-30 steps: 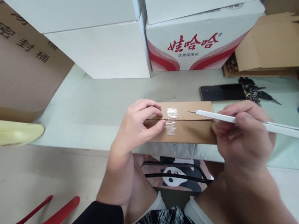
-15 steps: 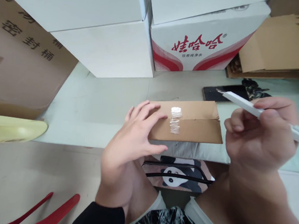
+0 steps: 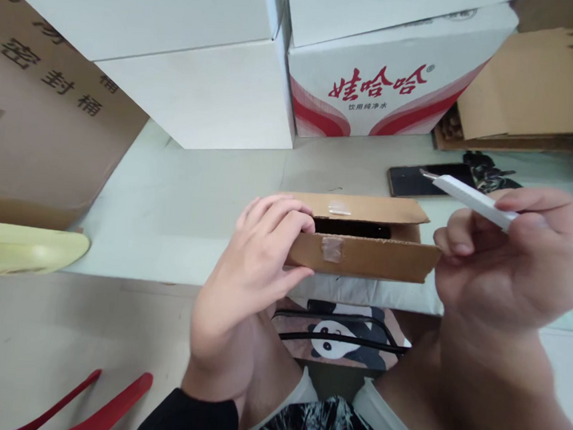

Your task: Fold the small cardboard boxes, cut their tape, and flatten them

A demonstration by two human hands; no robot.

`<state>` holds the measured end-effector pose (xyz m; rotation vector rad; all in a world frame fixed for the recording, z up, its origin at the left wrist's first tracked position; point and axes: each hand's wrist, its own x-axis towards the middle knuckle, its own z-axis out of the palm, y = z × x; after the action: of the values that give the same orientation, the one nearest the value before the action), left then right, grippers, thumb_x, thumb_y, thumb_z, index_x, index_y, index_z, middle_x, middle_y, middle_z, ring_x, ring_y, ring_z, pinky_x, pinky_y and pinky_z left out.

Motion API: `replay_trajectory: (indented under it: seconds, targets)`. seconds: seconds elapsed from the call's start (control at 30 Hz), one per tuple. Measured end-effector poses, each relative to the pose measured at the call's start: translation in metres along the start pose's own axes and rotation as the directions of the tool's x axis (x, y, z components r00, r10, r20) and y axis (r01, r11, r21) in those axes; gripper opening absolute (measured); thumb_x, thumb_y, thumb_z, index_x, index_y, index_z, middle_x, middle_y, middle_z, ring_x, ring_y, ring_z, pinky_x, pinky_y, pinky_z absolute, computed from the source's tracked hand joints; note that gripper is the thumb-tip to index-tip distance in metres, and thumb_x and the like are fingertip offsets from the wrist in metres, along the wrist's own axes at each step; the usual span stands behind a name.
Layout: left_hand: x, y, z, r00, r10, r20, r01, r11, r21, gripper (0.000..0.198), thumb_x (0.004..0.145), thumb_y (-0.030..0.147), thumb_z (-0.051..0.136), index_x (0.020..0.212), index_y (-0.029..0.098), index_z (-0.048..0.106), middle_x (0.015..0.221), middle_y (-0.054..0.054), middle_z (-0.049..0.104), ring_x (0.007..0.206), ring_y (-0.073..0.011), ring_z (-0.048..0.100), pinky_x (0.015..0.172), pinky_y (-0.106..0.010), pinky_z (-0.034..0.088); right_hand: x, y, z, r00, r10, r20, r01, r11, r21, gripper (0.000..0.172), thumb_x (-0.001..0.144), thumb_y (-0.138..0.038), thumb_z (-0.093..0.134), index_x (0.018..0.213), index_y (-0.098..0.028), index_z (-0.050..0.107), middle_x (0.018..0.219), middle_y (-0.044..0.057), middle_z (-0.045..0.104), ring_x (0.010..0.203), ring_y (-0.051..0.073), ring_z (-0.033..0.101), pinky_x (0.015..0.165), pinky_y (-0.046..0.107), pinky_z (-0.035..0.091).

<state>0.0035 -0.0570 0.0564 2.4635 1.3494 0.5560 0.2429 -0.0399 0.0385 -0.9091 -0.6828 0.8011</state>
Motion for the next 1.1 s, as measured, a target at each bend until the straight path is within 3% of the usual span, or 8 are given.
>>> replay_trajectory:
  seconds: [0.3, 0.43, 0.57, 0.63, 0.77, 0.87, 1.0, 1.1]
  targets:
    - [-0.001, -0.017, 0.000, 0.962, -0.059, -0.265, 0.057, 0.998, -0.017, 0.045, 0.074, 0.033, 0.089, 0.106, 0.026, 0.058, 0.111, -0.004, 0.071, 0.106, -0.0278, 0.064, 0.096, -0.045, 0.051, 0.024, 0.014, -0.021, 0.994, -0.084, -0.076, 0.081, 0.996, -0.037, 0.039, 0.067, -0.056, 0.069, 0.082, -0.021, 0.065, 0.058, -0.003, 0.063, 0.039, 0.013, 0.051, 0.025, 0.023, 0.023]
    - [-0.004, -0.027, -0.001, 0.926, -0.192, -0.325, 0.155, 0.979, -0.135, 0.037, 0.078, 0.042, 0.086, 0.101, 0.025, 0.063, 0.098, -0.002, 0.072, 0.091, -0.0230, 0.064, 0.081, -0.038, 0.051, 0.029, 0.028, -0.029, 0.999, -0.026, -0.026, 0.019, 0.974, -0.226, 0.026, 0.071, -0.039, 0.066, 0.089, -0.022, 0.058, 0.070, -0.003, 0.068, 0.042, 0.011, 0.054, 0.033, 0.023, 0.028]
    - [-0.003, -0.035, -0.001, 0.912, -0.253, -0.324, 0.175, 0.952, -0.251, 0.035, 0.090, 0.053, 0.072, 0.075, 0.023, 0.064, 0.070, -0.001, 0.066, 0.070, -0.0187, 0.056, 0.069, -0.036, 0.045, 0.025, 0.040, -0.040, 0.967, 0.141, 0.213, 0.072, 0.652, -0.755, 0.023, 0.076, -0.035, 0.069, 0.096, -0.022, 0.064, 0.075, 0.000, 0.068, 0.060, 0.016, 0.063, 0.057, 0.030, 0.047]
    - [-0.002, -0.037, 0.000, 0.909, -0.227, -0.351, 0.143, 0.958, -0.250, 0.042, 0.089, 0.056, 0.073, 0.067, 0.023, 0.062, 0.061, 0.000, 0.061, 0.064, -0.0174, 0.051, 0.066, -0.035, 0.043, 0.024, 0.046, -0.046, 0.929, 0.160, 0.333, 0.217, 0.494, -0.842, 0.025, 0.080, -0.040, 0.066, 0.098, -0.023, 0.066, 0.073, 0.001, 0.067, 0.061, 0.018, 0.060, 0.063, 0.034, 0.048]
    - [0.000, -0.041, 0.001, 0.880, -0.160, -0.446, 0.055, 0.969, -0.239, 0.045, 0.087, 0.056, 0.076, 0.062, 0.022, 0.061, 0.058, 0.001, 0.057, 0.058, -0.0152, 0.048, 0.060, -0.034, 0.040, 0.033, 0.062, -0.059, 0.897, 0.154, 0.414, 0.329, 0.394, -0.858, 0.029, 0.079, -0.037, 0.061, 0.105, -0.024, 0.066, 0.076, 0.003, 0.069, 0.062, 0.019, 0.059, 0.066, 0.034, 0.047]
    - [0.000, -0.045, 0.002, 0.799, -0.038, -0.600, -0.124, 0.966, -0.226, 0.047, 0.093, 0.045, 0.072, 0.057, 0.020, 0.053, 0.052, 0.002, 0.051, 0.051, -0.0119, 0.044, 0.054, -0.032, 0.035, 0.043, 0.076, -0.069, 0.872, 0.216, 0.439, 0.351, 0.349, -0.869, 0.040, 0.075, -0.027, 0.060, 0.114, -0.024, 0.067, 0.094, 0.007, 0.076, 0.071, 0.022, 0.065, 0.069, 0.034, 0.049]
    - [0.000, -0.049, 0.001, 0.590, 0.031, -0.807, -0.340, 0.916, -0.213, 0.051, 0.096, 0.026, 0.059, 0.050, 0.016, 0.040, 0.044, 0.004, 0.036, 0.041, -0.0067, 0.033, 0.047, -0.029, 0.025, 0.047, 0.094, -0.079, 0.829, 0.325, 0.454, 0.382, 0.263, -0.886, 0.048, 0.075, -0.019, 0.055, 0.121, -0.025, 0.069, 0.100, 0.010, 0.077, 0.080, 0.026, 0.069, 0.074, 0.039, 0.052]
    - [0.001, -0.049, 0.001, 0.543, 0.059, -0.838, -0.378, 0.908, -0.181, 0.047, 0.089, 0.018, 0.059, 0.048, 0.016, 0.037, 0.042, 0.004, 0.035, 0.038, -0.0059, 0.032, 0.044, -0.029, 0.024, 0.046, 0.104, -0.081, 0.801, 0.339, 0.493, 0.422, 0.263, -0.867, 0.046, 0.079, -0.015, 0.049, 0.119, -0.024, 0.072, 0.108, 0.012, 0.077, 0.095, 0.030, 0.072, 0.083, 0.044, 0.056]
